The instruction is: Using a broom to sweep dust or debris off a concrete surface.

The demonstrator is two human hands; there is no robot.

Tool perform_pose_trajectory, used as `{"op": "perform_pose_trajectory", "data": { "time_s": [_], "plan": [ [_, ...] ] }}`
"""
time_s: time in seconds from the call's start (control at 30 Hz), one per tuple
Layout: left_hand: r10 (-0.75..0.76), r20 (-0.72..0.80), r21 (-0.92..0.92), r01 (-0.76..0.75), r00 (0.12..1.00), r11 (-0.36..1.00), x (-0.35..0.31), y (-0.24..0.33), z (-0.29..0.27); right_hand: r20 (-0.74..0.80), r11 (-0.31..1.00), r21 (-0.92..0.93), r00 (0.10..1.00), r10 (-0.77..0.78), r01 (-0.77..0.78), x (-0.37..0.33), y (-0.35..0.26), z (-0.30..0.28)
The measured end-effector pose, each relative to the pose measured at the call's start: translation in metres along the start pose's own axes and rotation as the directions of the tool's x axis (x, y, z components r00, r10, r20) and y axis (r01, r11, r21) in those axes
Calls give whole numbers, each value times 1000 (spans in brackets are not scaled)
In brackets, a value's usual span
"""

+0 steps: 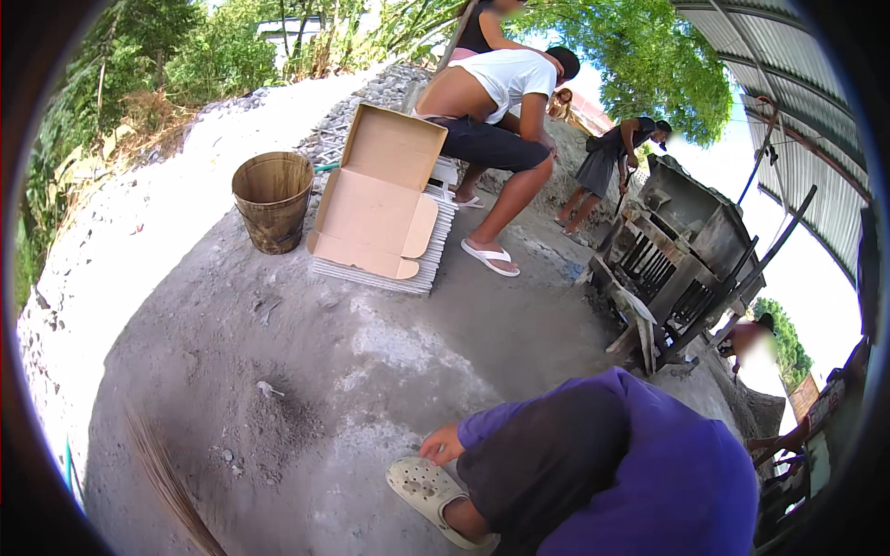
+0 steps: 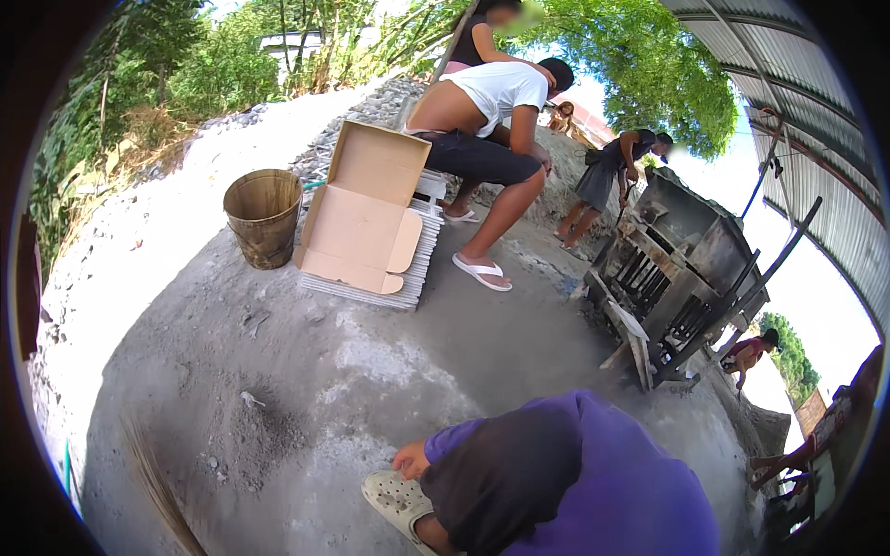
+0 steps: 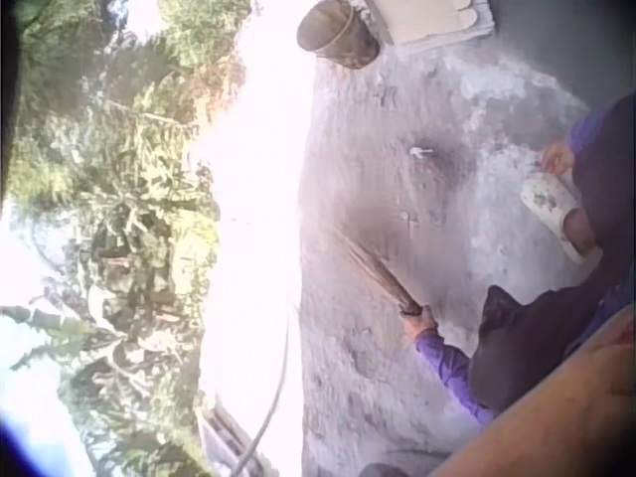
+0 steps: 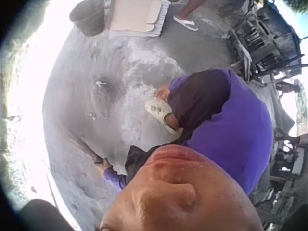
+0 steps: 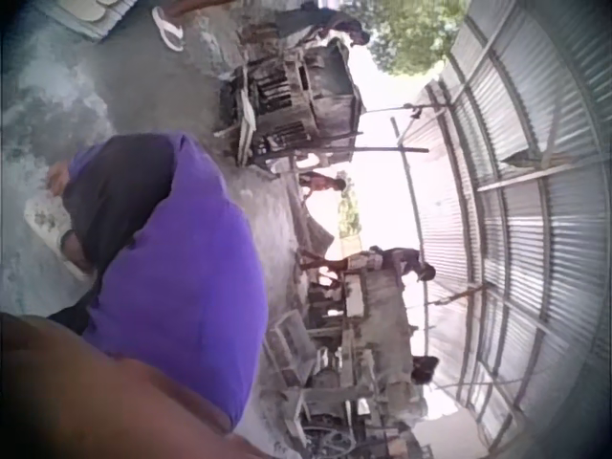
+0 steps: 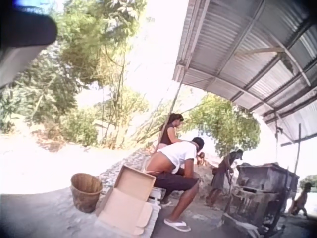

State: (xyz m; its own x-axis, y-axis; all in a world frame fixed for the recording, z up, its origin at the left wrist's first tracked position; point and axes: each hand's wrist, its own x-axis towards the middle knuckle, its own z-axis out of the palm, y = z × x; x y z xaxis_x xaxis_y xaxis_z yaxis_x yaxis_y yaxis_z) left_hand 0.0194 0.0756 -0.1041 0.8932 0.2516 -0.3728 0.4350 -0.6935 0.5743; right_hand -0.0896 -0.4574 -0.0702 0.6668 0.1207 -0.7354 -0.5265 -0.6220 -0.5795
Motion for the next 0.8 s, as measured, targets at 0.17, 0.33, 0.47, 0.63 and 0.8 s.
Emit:
{"op": "perform_pose_trajectory", "data": {
  "time_s": [0.17,0.33,0.47,0.63,0.8],
  "plan": [
    [173,249,0,-178,953,984,-52,-21,91,30,999,-42,1000,-4,5,-2,-12,3],
    [57,263,-388,51,963,920,-80,-11,140,27,998,60,1000,-11,9,11,-5,15],
    [-196,62,-811,164,979,562,-121,53,108,4,1000,-17,1000,-5,5,-6,-28,6],
    [-146,328,-725,348,933,595,-122,62,128,9,984,134,993,118,-118,-12,-47,-3],
    [160,444,-725,248,882,643,-137,51,173,107,985,122,989,106,-119,6,-62,5]
  ]
}}
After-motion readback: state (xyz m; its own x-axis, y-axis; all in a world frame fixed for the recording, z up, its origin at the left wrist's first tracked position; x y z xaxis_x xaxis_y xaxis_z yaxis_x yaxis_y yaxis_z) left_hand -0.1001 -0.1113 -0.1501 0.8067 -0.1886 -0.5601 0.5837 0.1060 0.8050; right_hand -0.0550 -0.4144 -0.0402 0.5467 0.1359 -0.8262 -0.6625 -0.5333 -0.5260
